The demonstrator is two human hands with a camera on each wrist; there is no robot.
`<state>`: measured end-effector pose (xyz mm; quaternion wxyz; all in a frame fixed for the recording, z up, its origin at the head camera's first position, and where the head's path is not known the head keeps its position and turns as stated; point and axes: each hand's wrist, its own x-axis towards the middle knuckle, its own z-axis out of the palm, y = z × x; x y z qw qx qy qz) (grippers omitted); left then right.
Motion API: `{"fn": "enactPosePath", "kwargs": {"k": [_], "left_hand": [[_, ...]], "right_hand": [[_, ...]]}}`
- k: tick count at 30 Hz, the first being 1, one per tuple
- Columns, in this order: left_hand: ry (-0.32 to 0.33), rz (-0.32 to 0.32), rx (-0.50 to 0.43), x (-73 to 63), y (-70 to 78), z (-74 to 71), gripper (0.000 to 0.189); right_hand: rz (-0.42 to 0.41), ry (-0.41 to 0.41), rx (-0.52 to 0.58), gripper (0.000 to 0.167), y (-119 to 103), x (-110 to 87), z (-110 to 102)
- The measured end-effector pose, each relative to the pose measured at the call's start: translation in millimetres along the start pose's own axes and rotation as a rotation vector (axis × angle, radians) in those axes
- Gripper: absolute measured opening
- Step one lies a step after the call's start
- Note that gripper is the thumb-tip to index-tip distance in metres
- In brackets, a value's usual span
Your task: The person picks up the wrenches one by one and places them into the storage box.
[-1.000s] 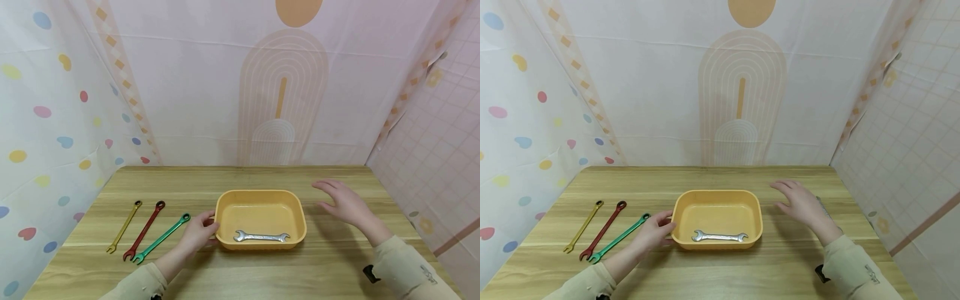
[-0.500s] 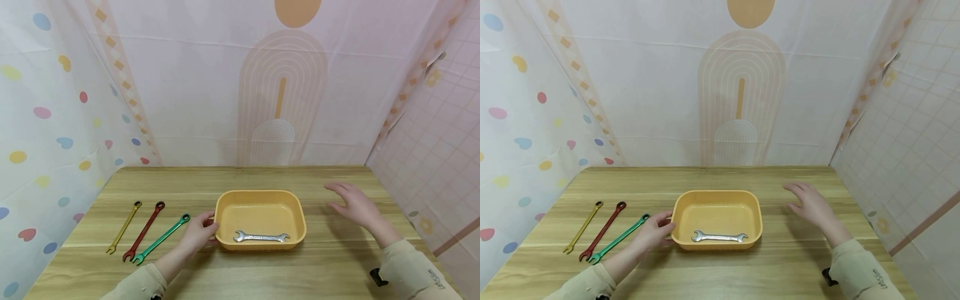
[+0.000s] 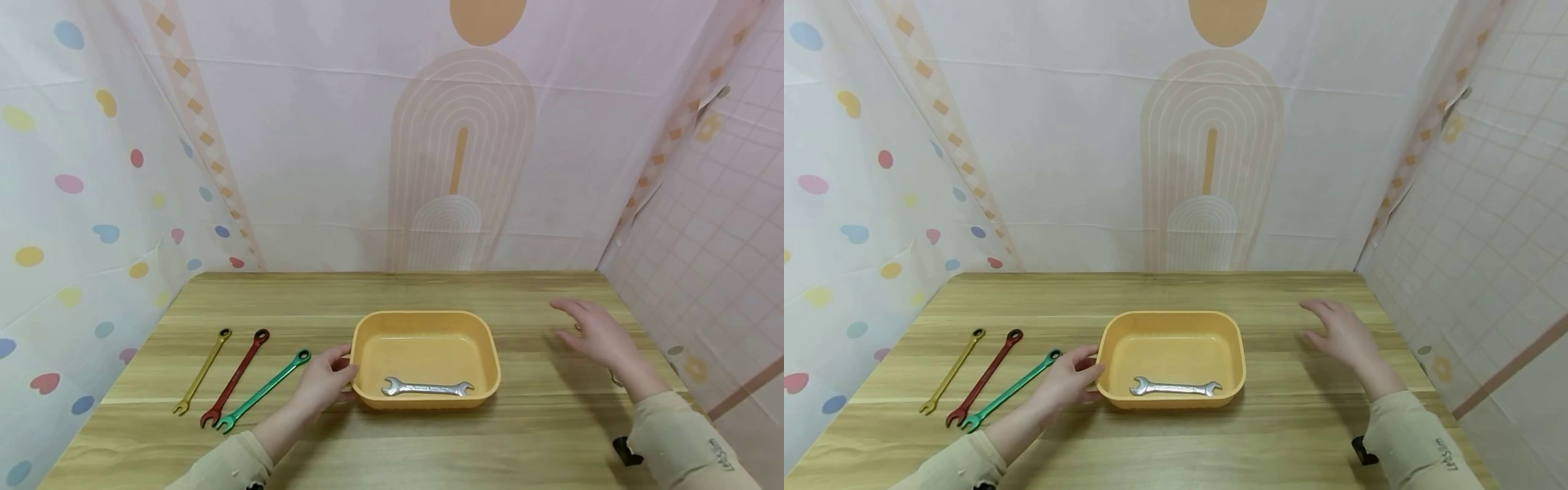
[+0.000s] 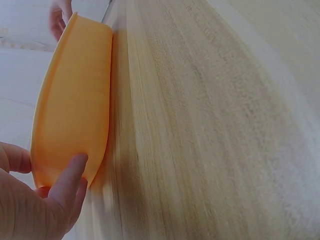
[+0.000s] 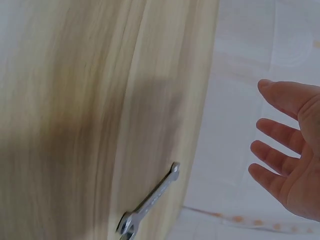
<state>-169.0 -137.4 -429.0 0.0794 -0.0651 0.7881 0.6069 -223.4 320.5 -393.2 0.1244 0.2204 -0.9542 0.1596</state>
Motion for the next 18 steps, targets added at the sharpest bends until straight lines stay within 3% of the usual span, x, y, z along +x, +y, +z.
{"fn": "enactPosePath", "kwargs": {"k": [18], "left_hand": [[0.000, 0.011, -0.002, -0.1, 0.3, -0.7, 0.045]], "right_hand": [[0.141, -0.085, -0.001, 0.051, 24, -7.5, 0]]}}
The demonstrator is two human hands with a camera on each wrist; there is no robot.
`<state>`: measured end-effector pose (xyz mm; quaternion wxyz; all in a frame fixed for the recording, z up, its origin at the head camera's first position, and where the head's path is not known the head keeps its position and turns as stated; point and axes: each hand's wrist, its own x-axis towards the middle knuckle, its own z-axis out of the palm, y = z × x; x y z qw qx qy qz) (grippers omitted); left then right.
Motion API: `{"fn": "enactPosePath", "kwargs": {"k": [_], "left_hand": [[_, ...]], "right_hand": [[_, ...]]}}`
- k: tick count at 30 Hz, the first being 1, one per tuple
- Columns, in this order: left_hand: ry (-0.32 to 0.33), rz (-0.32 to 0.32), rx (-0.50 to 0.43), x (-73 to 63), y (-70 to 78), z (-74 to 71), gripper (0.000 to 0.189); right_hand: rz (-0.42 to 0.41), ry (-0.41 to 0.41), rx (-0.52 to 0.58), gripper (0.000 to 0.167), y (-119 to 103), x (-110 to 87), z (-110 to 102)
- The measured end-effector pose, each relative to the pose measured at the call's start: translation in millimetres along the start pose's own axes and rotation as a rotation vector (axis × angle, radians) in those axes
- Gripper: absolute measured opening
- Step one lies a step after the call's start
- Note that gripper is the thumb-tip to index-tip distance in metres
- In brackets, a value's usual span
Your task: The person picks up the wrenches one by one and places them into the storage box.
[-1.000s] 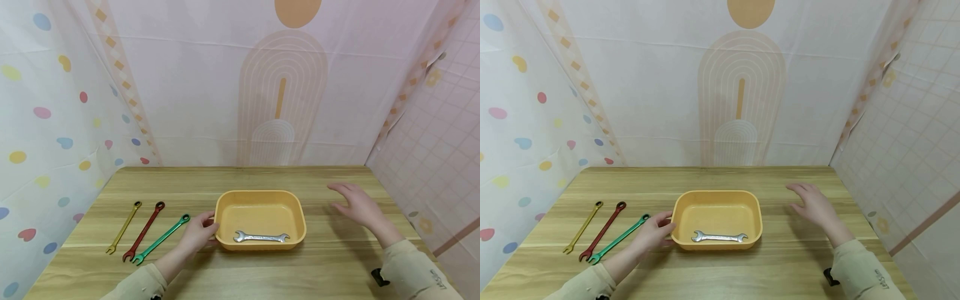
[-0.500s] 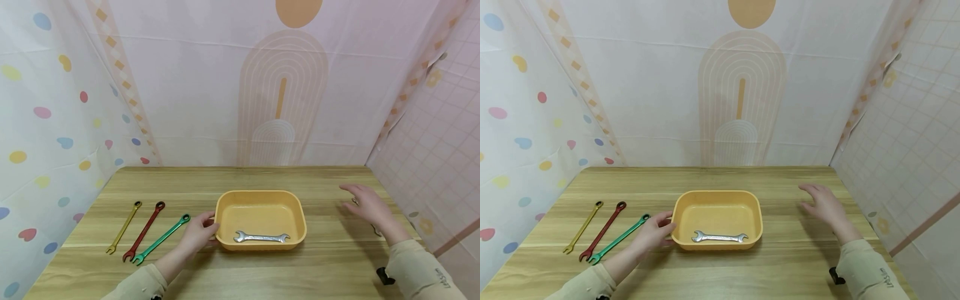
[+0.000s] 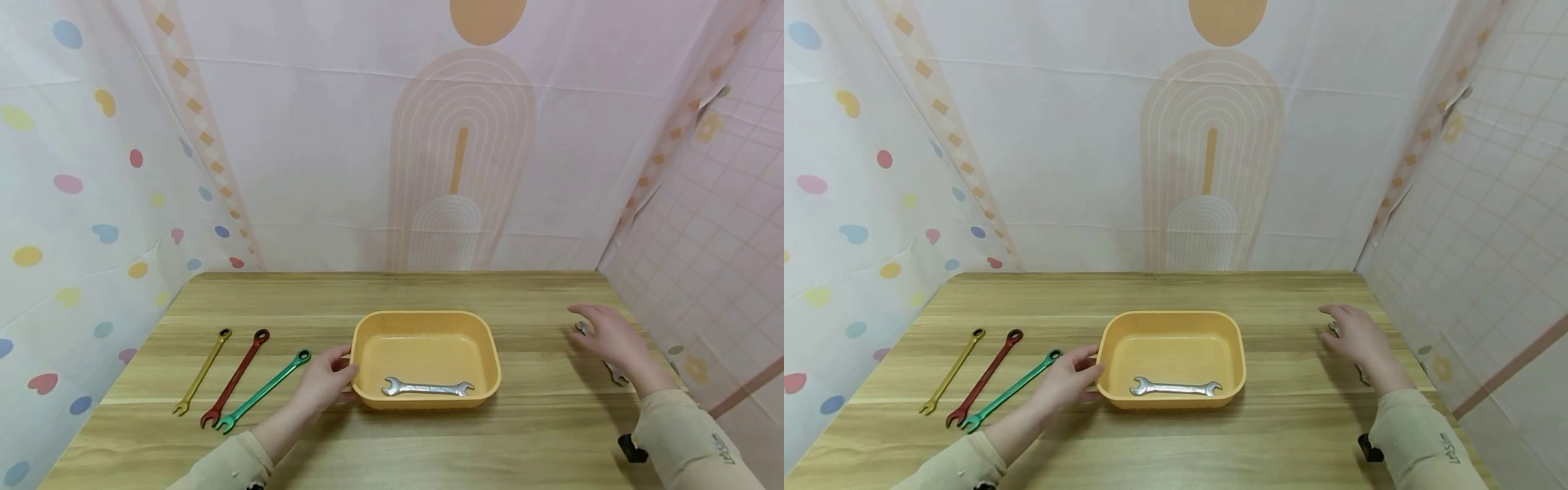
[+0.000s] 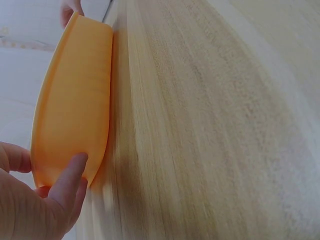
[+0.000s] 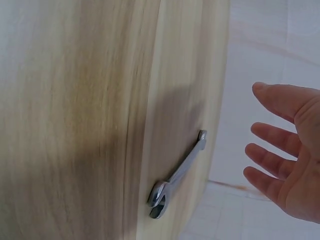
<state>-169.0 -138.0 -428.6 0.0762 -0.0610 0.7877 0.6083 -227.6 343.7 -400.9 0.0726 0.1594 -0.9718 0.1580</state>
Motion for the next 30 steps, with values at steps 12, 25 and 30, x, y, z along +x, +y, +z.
{"fn": "enactPosePath", "kwargs": {"k": [12, 25, 30], "left_hand": [[0.000, -0.008, -0.009, 0.2, -1.1, 0.7, 0.045], [0.000, -0.014, -0.008, -0.4, -1.3, 0.7, 0.045], [0.002, -0.013, -0.009, -0.2, -1.7, 1.2, 0.045]], "right_hand": [[0.075, -0.070, 0.011, 0.055, 12, -4.6, 2], [0.106, -0.109, -0.007, 0.055, 22, -6.9, 2], [0.144, -0.141, -0.009, 0.055, 24, -7.0, 1]]}}
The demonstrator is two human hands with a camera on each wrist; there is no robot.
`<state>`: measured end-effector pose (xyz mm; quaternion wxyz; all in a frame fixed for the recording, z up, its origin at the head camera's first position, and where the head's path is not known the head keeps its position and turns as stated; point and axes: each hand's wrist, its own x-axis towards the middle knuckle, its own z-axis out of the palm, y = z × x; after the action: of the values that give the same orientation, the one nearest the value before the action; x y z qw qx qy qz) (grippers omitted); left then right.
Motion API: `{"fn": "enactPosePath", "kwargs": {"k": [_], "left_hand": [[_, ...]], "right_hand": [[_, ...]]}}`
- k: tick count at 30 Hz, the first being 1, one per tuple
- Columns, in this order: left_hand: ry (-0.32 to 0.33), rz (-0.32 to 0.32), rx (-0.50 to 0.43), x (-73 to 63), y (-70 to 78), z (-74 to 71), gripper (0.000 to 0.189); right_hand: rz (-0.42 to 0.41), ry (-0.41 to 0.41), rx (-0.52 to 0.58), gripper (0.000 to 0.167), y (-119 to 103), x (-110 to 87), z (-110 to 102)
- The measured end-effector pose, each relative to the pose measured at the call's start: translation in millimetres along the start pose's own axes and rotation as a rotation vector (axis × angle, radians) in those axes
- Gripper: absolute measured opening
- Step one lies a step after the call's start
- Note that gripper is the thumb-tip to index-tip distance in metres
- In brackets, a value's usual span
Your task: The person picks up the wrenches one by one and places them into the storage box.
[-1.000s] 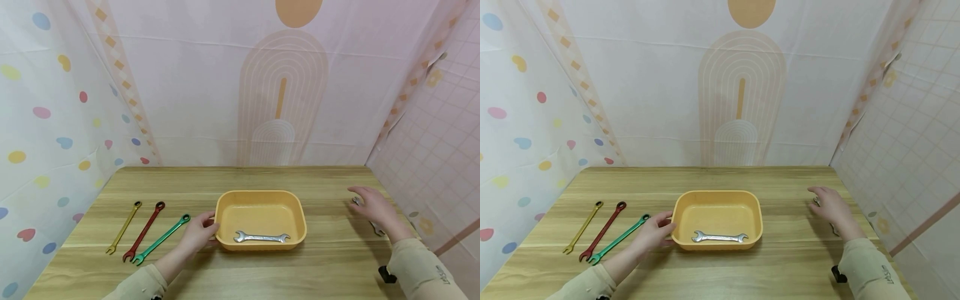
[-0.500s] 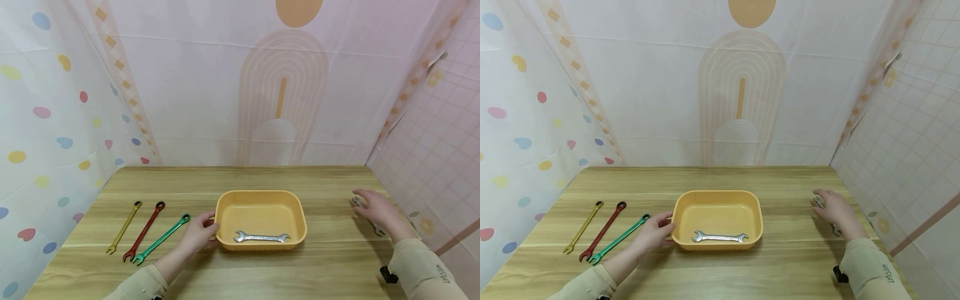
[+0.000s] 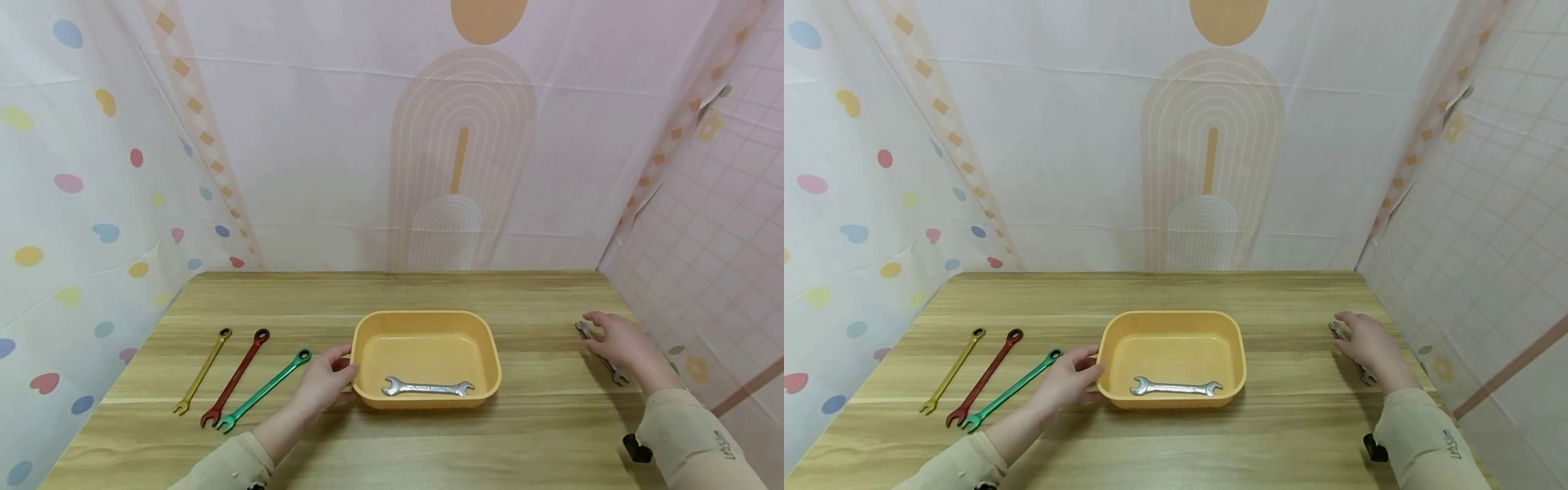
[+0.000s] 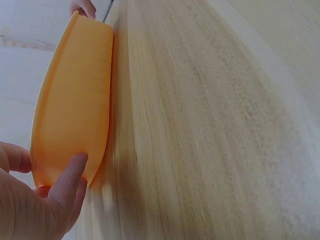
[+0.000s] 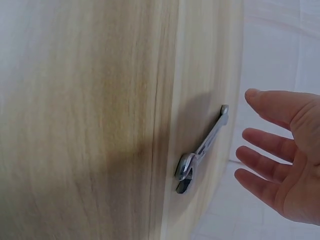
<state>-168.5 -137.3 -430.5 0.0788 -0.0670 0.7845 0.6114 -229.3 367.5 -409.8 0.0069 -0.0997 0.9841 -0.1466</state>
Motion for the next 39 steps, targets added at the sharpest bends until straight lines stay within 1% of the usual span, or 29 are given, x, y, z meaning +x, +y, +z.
{"fn": "enactPosePath", "kwargs": {"k": [8, 14, 19, 29, 36, 39], "left_hand": [[0.003, 0.001, -0.008, 0.7, -0.8, 0.5, 0.045], [0.006, -0.004, -0.015, 1.0, -1.0, 0.6, 0.046], [0.006, -0.010, -0.008, 1.2, -0.7, 0.2, 0.046], [-0.004, -0.014, -0.013, 1.3, 0.0, -1.4, 0.046], [-0.004, -0.009, -0.016, 1.3, -0.6, -1.8, 0.045], [-0.002, -0.011, -0.013, 1.4, -0.2, -1.8, 0.045]], "right_hand": [[0.028, -0.026, 0.010, 0.052, 4.2, 1.3, 1.1], [0.066, -0.052, 0.031, 0.054, 8.1, 1.8, 1.7], [0.093, -0.065, 0.039, 0.051, 10.3, 2.3, 1.1], [0.142, -0.096, 0.023, 0.046, 7.7, 2.2, -0.8], [0.208, -0.130, 0.044, 0.045, 4.1, 3.0, -2.1], [0.218, -0.129, 0.051, 0.044, 3.6, 3.9, -1.8]]}}
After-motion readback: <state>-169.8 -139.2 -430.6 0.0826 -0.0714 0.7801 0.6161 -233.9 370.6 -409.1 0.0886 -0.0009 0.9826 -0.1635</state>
